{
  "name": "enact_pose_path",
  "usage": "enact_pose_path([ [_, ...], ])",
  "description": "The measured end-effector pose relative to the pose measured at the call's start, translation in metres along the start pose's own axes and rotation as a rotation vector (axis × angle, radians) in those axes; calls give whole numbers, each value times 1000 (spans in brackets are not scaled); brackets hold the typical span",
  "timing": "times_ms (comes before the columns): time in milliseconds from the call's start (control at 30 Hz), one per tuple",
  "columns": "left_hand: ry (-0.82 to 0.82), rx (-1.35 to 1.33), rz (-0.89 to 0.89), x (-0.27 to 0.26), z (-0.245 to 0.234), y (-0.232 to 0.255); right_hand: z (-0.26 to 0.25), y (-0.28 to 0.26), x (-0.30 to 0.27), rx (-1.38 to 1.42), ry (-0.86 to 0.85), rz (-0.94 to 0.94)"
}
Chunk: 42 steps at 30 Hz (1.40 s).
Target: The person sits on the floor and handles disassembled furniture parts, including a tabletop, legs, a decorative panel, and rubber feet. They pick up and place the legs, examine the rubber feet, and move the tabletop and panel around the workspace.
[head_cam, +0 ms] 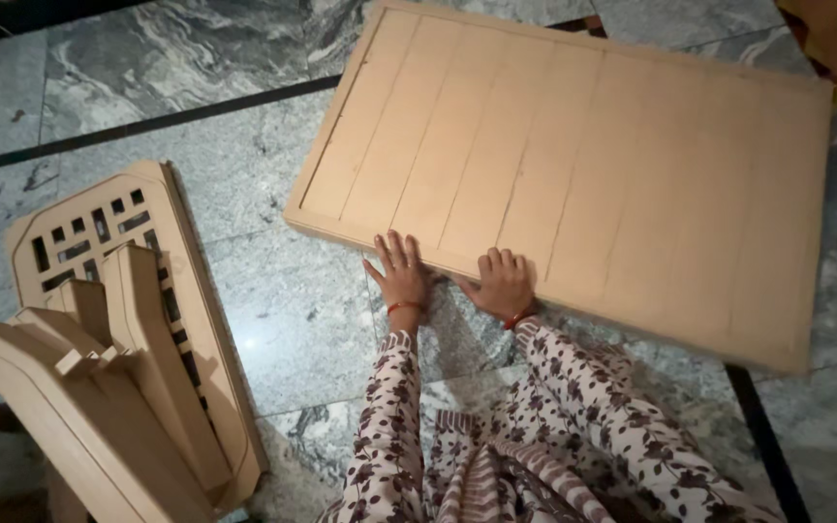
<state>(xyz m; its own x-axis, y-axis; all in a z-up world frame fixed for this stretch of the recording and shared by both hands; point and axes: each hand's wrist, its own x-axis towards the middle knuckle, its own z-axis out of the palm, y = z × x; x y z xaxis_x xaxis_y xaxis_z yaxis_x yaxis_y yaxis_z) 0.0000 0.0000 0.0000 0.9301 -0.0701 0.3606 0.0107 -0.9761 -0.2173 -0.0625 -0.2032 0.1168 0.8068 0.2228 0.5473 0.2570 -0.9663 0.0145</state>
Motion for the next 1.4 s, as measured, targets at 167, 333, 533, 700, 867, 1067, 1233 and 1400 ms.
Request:
enact_pose_path([
  [167, -232, -301, -90, -20, -59, -1, 10, 18, -2, 90, 17, -112],
  [333, -280, -279, -205, -39, -69, -1, 14, 26, 10, 106, -12, -214],
  [533, -101, -357, -296, -41, -44, -6, 19, 22, 41, 145, -22, -306],
  [700, -40, -136, -239, -26, -18, -33, 39, 12, 65, 166, -9, -323],
  [867, 65, -359, -211, -8, -4, -48, 55, 5, 86, 180, 16, -309],
  [1067, 121, -375, -239, 8, 4, -56, 62, -2, 100, 167, 53, -327],
  [1233, 73, -238, -261, 27, 16, -64, 69, -7, 119, 183, 33, -306],
  [1400, -2, -263, -296, 48, 19, -69, 72, -11, 132, 208, 38, -273],
])
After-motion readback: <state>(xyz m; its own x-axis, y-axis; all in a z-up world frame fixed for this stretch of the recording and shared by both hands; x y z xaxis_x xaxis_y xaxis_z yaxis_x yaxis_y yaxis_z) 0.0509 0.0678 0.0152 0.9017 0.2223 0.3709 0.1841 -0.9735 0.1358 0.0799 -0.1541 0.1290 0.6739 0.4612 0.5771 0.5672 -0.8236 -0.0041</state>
